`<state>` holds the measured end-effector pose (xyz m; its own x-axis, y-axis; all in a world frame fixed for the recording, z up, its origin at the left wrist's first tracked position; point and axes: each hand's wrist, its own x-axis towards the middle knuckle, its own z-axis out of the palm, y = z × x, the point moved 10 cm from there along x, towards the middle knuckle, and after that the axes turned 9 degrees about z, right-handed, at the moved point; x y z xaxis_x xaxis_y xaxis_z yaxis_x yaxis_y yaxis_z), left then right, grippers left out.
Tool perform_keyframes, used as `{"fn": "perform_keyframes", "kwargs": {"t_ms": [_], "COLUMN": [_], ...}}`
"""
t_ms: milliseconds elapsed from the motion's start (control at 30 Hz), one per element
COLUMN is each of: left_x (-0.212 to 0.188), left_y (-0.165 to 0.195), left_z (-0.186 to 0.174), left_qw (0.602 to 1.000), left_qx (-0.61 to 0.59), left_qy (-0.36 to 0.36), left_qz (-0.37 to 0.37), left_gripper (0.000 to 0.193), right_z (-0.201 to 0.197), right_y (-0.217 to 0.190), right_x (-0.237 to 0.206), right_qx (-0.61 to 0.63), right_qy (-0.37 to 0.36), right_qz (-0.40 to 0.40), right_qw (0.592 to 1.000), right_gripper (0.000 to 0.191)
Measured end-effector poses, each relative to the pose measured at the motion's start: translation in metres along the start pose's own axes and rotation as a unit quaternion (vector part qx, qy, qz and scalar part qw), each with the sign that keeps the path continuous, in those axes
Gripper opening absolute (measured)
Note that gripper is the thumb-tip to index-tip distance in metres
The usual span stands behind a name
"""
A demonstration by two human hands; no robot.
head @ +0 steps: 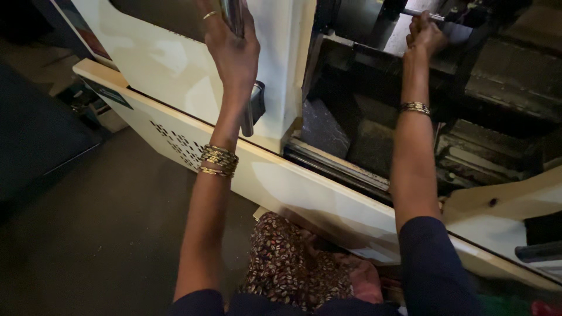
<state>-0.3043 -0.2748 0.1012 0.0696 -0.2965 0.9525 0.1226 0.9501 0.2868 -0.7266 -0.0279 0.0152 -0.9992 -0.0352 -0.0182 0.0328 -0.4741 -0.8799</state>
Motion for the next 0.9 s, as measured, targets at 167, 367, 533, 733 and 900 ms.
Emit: {"fn": "perform_keyframes", "kwargs": {"t_ms": [167,367,533,733,900], "left_x": [0.006,-0.004,-0.006,-0.001,0.005], "left_y": [0.010,0.006,0.007,0.015,0.025], "left_z": [-0.003,0.000,0.002,-0.009,-0.034], "left_qw": [0.999,0.997,0.999,0.997,0.994], "left_qx": [0.037,-0.070,-0.029,-0.066,-0.101], "left_qy": [0.013,-0.009,-0.025,-0.011,-0.012], "left_qz": [0.034,-0.041,-0.032,-0.029,-0.037], "left_gripper": [0.026,0.063,0.058,0.064,0.066], "right_z": [0.011,0.000,0.003,0.003,-0.014], "right_y": [-0.004,-0.005,-0.009,-0.002,-0.013], "right_x": [0.001,-0.005,-0.011,-0.028,-0.107], "right_qx": [0.082,0.044,0.065,-0.008,-0.267], "right_qy": [-0.075,-0.048,-0.066,-0.098,-0.154], "right_qz": [0.017,-0.004,-0.006,0.017,-0.141], "right_qw": [0.994,0.998,0.996,0.995,0.941], "right_gripper": [0.024,0.029,0.028,0.043,0.060]}}
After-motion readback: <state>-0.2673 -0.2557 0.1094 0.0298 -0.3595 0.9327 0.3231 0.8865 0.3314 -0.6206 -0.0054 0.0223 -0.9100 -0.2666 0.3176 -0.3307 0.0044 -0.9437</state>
